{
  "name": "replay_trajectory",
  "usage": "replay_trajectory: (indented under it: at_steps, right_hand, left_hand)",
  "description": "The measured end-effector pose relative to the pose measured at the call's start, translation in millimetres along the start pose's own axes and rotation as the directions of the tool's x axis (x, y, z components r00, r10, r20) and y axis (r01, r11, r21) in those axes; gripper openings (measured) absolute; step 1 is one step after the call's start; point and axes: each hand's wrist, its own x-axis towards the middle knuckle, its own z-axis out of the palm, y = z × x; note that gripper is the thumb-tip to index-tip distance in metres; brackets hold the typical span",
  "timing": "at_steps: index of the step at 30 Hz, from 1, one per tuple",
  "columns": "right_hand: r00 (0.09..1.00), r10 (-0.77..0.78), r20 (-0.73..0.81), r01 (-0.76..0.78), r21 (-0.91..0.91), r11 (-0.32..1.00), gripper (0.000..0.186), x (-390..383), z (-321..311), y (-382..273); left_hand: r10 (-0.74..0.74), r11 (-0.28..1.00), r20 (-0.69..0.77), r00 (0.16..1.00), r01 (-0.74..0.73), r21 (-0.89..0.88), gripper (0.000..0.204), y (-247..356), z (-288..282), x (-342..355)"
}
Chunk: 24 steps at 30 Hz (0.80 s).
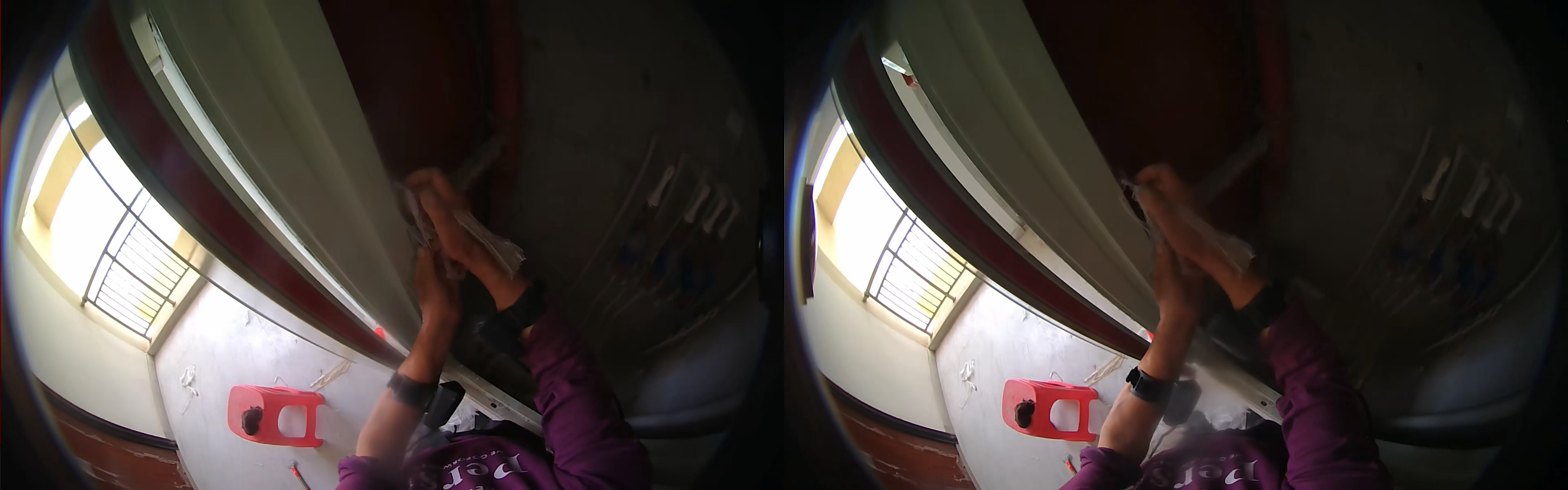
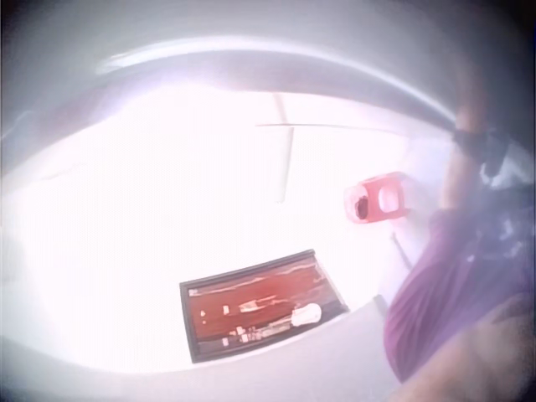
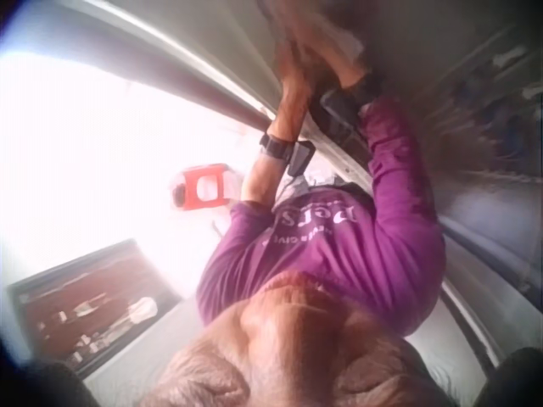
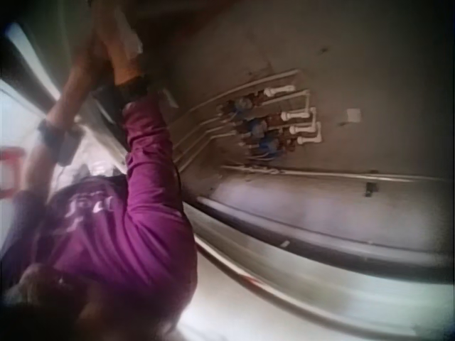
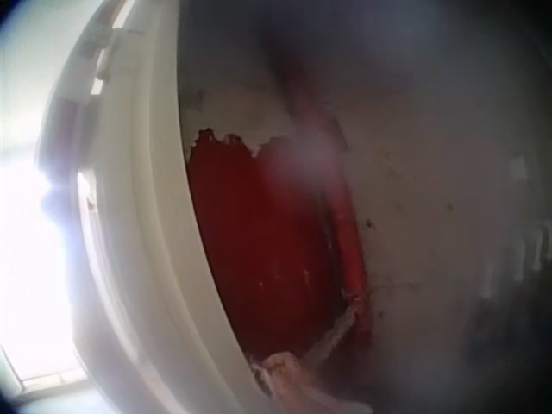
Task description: Installing a plastic or rubber weather-stripping seal into a door frame or cabinet edge.
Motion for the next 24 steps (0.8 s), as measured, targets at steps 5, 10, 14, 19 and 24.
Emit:
replay_trajectory:
  at_steps: [5, 10, 14, 19, 24]
  right_hand:
    - [0.999, -0.050, -0.005, 0.048, -0.223, 0.974, 0.036, 31.7, 11.6, 23.0]
    - [0.963, -0.259, 0.069, 0.267, -0.347, 0.899, 0.034, 19.9, 19.2, 7.1]
    - [0.972, 0.231, 0.043, -0.231, -0.005, 0.973, 0.039, 34.6, 20.5, 31.0]
    - [0.970, 0.087, -0.228, -0.100, -0.046, 0.994, 0.028, 13.8, 10.5, 37.1]
    - [0.965, 0.190, -0.179, -0.169, 0.126, 0.978, 0.027, 5.1, 0.6, 38.8]
  left_hand:
    - [-0.404, 0.417, 0.189, 0.895, 0.364, -0.833, 0.030, -15.4, 5.6, 7.8]
    - [-0.003, 0.901, -0.036, 0.999, 0.018, 0.433, 0.028, -23.9, -3.4, 4.4]
    - [-0.399, 0.917, -0.004, 0.917, 0.399, 0.031, 0.024, -30.5, -8.7, 4.4]
    - [-0.069, 0.990, 0.043, 0.997, 0.063, 0.129, 0.026, -54.1, -12.5, 1.2]
    - [-0.416, 0.734, 0.103, 0.903, 0.401, -0.548, 0.040, -21.9, -2.4, 5.1]
